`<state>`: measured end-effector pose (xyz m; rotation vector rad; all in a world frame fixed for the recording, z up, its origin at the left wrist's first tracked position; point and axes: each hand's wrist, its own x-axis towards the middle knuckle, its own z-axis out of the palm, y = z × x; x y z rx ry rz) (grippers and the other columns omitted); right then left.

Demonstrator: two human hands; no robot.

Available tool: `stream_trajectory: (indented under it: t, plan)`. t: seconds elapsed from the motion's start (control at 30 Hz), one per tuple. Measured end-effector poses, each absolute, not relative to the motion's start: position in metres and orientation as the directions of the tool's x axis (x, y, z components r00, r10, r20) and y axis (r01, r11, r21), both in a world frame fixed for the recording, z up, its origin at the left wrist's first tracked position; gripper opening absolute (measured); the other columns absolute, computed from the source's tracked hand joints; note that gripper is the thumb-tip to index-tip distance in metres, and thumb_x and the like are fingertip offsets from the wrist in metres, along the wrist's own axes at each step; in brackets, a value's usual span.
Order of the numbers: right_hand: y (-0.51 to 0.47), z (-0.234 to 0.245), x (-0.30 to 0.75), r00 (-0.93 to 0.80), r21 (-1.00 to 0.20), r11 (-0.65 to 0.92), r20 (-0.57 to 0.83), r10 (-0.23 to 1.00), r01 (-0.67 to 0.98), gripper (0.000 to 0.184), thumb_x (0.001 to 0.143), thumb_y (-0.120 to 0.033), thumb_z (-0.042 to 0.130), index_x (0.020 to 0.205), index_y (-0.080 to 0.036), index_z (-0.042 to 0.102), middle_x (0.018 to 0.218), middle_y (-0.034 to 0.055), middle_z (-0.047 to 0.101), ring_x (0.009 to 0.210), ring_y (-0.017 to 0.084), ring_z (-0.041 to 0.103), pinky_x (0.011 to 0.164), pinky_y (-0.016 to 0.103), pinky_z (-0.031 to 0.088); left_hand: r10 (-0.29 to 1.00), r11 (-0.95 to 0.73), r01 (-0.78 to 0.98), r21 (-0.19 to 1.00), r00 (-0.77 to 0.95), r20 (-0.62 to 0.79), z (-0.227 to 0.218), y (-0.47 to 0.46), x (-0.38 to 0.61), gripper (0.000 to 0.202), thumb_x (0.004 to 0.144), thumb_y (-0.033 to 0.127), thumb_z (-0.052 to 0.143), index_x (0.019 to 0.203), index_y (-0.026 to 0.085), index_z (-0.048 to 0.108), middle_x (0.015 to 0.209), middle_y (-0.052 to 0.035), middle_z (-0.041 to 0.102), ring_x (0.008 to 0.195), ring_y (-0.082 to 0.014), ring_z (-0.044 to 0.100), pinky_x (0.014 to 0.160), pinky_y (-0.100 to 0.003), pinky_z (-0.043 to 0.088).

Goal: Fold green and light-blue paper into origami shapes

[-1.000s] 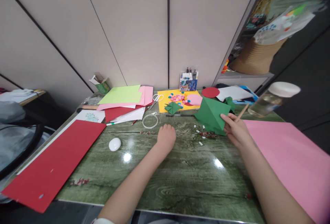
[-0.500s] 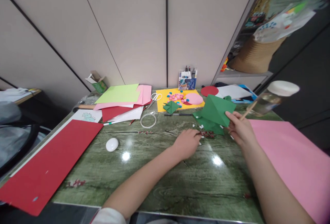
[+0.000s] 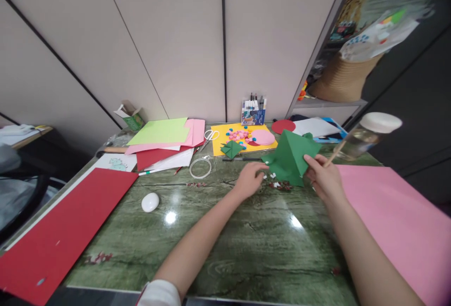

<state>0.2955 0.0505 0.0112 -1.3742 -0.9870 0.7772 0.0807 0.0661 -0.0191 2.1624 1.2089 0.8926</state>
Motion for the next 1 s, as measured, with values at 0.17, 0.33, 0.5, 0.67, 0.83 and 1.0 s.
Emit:
stream_trajectory:
  t: [0.17, 0.33, 0.5, 0.67, 0.83, 1.0]
  plan:
    - [0.046, 0.005, 0.292, 0.418, -0.87, 0.123, 0.348, 0.839, 0.478, 0.024, 0.068, -0.041, 0.067, 0.074, -0.02, 0.057, 0.07, -0.0001, 0.052, 0.065, 0.015, 0.048, 0.057, 0.026, 0.035, 0.967, -0.118, 0.713, 0.691, -0.077, 0.244, -0.007, 0.112, 0.025, 0.034, 0.084, 0.022, 0.056, 0.116, 0.013, 0.052, 0.12, -0.0146, 0.052, 0.117, -0.0258, 0.045, 0.101, -0.045, 0.034]
    - [0.044, -0.003, 0.286, 0.025, -0.506, 0.134, 0.295, 0.955, 0.852, 0.024, 0.077, -0.04, 0.057, 0.091, -0.023, 0.064, 0.08, 0.0034, 0.065, 0.069, 0.02, 0.059, 0.058, 0.027, 0.037, 0.949, 0.179, 0.739, 0.65, -0.304, 0.084, -0.009, 0.153, 0.001, 0.035, 0.088, 0.032, 0.054, 0.118, 0.015, 0.052, 0.119, -0.01, 0.054, 0.103, -0.0225, 0.056, 0.085, -0.044, 0.048]
    - [0.048, -0.001, 0.292, 0.096, -0.468, 0.044, 0.271, 0.958, 0.883, 0.031, 0.08, -0.048, 0.051, 0.094, -0.024, 0.065, 0.079, 0.0035, 0.068, 0.064, 0.02, 0.06, 0.054, 0.027, 0.036, 0.958, 0.194, 0.708, 0.679, -0.286, 0.024, -0.013, 0.166, 0.004, 0.033, 0.088, 0.031, 0.053, 0.117, 0.014, 0.052, 0.117, -0.01, 0.055, 0.1, -0.0215, 0.057, 0.083, -0.042, 0.05]
    - [0.05, 0.005, 0.304, 0.245, -0.589, -0.026, 0.295, 0.923, 0.808, 0.03, 0.078, -0.046, 0.053, 0.091, -0.023, 0.067, 0.074, 0.0025, 0.068, 0.063, 0.019, 0.059, 0.055, 0.027, 0.036, 0.984, 0.111, 0.567, 0.816, -0.177, -0.011, -0.005, 0.172, 0.012, 0.033, 0.088, 0.031, 0.053, 0.116, 0.014, 0.053, 0.116, -0.0092, 0.056, 0.099, -0.0212, 0.058, 0.083, -0.042, 0.05]
    - [0.057, 0.004, 0.327, 0.437, -0.704, -0.099, 0.319, 0.841, 0.703, 0.037, 0.078, -0.05, 0.052, 0.094, -0.021, 0.067, 0.077, 0.0043, 0.068, 0.069, 0.02, 0.059, 0.06, 0.028, 0.04, 1.0, -0.004, 0.306, 0.952, 0.013, 0.0, 0.008, 0.174, 0.057, 0.027, 0.087, 0.029, 0.054, 0.109, 0.013, 0.056, 0.105, -0.0075, 0.06, 0.087, -0.0168, 0.061, 0.074, -0.035, 0.053]
    - [0.067, -0.008, 0.349, 0.498, -0.745, -0.139, 0.283, 0.82, 0.652, 0.046, 0.078, -0.054, 0.047, 0.097, -0.017, 0.066, 0.083, 0.0072, 0.068, 0.07, 0.02, 0.059, 0.059, 0.03, 0.042, 0.982, -0.019, 0.093, 0.995, 0.189, 0.001, 0.005, 0.157, 0.119, 0.019, 0.072, 0.018, 0.071, 0.087, 0.011, 0.062, 0.069, 0.001, 0.062, 0.052, -0.0058, 0.055, 0.054, -0.019, 0.047]
